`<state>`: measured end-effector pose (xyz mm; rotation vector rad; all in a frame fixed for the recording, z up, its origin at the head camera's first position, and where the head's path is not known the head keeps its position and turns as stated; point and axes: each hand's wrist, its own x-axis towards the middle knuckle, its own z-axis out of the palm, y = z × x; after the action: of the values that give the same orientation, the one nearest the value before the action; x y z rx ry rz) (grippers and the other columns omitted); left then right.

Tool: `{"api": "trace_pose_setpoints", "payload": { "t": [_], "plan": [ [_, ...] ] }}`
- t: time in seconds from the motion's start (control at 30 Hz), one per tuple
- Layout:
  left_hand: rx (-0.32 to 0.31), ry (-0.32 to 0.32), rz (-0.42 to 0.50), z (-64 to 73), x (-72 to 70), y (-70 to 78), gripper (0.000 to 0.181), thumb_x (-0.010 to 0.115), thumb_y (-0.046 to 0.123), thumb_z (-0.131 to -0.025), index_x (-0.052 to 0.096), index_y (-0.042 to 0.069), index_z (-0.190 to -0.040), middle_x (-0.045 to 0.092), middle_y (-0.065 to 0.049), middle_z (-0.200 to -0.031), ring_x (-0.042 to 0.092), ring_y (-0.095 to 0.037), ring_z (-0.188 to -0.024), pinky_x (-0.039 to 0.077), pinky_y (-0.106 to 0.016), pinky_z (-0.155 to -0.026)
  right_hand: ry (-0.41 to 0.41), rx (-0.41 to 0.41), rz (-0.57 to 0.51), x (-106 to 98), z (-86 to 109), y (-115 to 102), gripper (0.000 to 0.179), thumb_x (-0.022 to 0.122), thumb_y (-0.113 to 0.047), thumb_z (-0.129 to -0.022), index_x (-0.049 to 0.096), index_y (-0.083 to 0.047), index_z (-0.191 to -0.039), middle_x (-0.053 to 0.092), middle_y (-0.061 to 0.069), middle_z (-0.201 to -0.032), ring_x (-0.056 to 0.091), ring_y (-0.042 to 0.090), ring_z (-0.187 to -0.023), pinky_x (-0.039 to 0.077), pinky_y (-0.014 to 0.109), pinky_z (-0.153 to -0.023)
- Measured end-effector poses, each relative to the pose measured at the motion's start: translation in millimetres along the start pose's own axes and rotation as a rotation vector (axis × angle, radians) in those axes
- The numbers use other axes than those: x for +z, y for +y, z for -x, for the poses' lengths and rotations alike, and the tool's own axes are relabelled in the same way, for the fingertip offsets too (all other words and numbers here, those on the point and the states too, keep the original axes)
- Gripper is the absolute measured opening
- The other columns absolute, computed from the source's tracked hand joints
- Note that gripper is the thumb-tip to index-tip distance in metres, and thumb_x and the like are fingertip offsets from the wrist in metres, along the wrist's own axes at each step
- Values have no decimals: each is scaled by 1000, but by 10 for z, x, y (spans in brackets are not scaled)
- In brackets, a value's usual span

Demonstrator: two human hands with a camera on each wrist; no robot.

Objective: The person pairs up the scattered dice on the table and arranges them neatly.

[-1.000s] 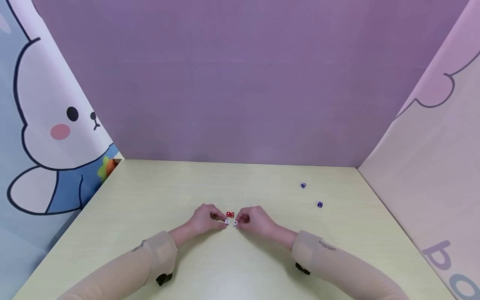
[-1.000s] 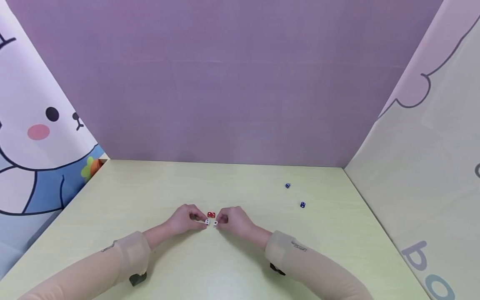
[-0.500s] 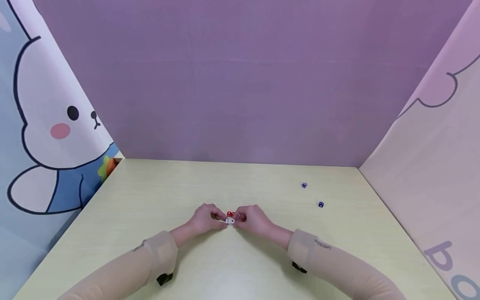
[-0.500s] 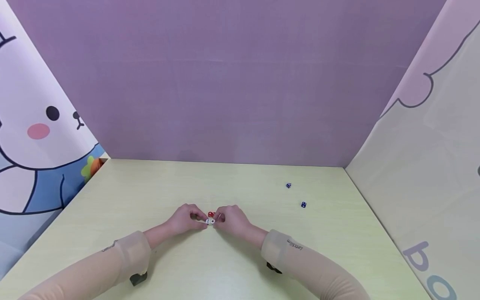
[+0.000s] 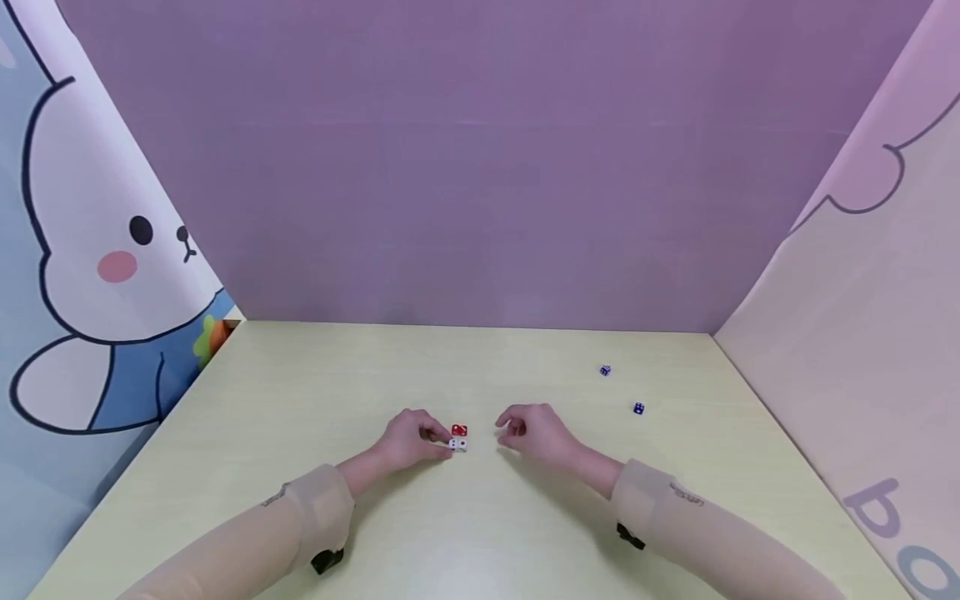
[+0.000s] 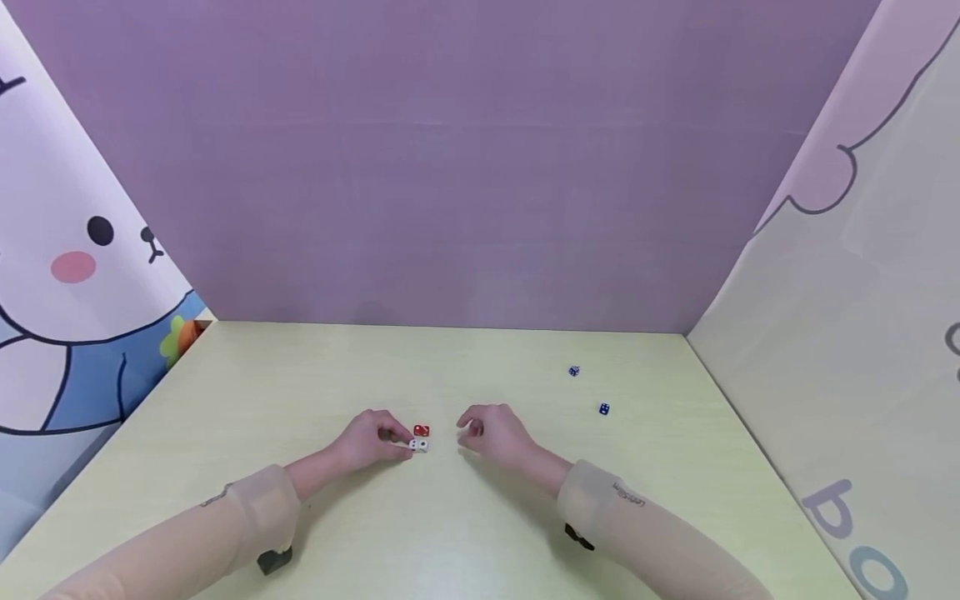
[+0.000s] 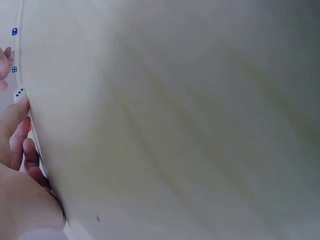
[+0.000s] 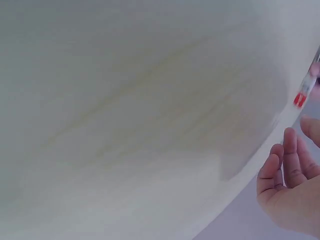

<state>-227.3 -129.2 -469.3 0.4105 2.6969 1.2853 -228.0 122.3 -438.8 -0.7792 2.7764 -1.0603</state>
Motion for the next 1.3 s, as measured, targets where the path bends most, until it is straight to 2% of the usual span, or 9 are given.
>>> {"api": "trace_pose_setpoints", "payload": {
  "t": [0.13, 0.33, 0.53, 0.73, 1.03, 1.3],
  "plan": [
    [0, -5, 5, 13, -8, 1, 15, 83, 18, -71, 74, 17, -83, 61, 5, -81, 52, -12, -75, 43, -27, -69, 68, 35, 29, -187, 82, 194, 19, 72, -6, -81, 69, -3, -99, 66, -2, -79, 56, 9, -71, 48, 21, -64],
    [2, -4, 7, 5, -2, -1, 15, 83, 17, -71, 74, 17, -83, 61, 5, -80, 51, -12, -75, 43, -28, -69, 167, 144, 82, -532, 164, 516, 22, 73, -9, -81, 69, -4, -102, 67, 2, -85, 56, 13, -75, 47, 25, -67],
    [0, -2, 18, 3, -3, -10, 15, 83, 17, -71, 74, 17, -83, 61, 5, -80, 51, -13, -75, 43, -28, -68, 255, 167, 169, -836, 184, 817, 24, 72, -11, -82, 68, -1, -103, 69, 11, -92, 58, 22, -82, 47, 36, -75],
    [3, 1, 12, 0, -4, -14, 15, 83, 17, -70, 74, 17, -83, 61, 5, -80, 52, -12, -75, 43, -27, -68, 322, 202, 183, -997, 143, 1076, 22, 71, -10, -83, 68, 1, -101, 69, 17, -99, 59, 28, -84, 47, 39, -75],
    [5, 3, 14, 3, 0, 7, 16, 83, 18, -71, 74, 15, -84, 62, 5, -81, 52, -11, -74, 43, -25, -68, 348, 292, 209, -1131, 47, 1335, 24, 68, -15, -85, 67, 0, -103, 67, 18, -96, 58, 30, -84, 45, 35, -69],
    [25, 1, 19, 7, -1, -3, 16, 83, 17, -71, 74, 14, -83, 62, 3, -81, 52, -11, -75, 43, -26, -68, 294, 410, 187, -1176, -44, 1472, 31, 65, -19, -88, 62, 0, -112, 63, 19, -105, 58, 31, -91, 47, 37, -73]
  ]
}}
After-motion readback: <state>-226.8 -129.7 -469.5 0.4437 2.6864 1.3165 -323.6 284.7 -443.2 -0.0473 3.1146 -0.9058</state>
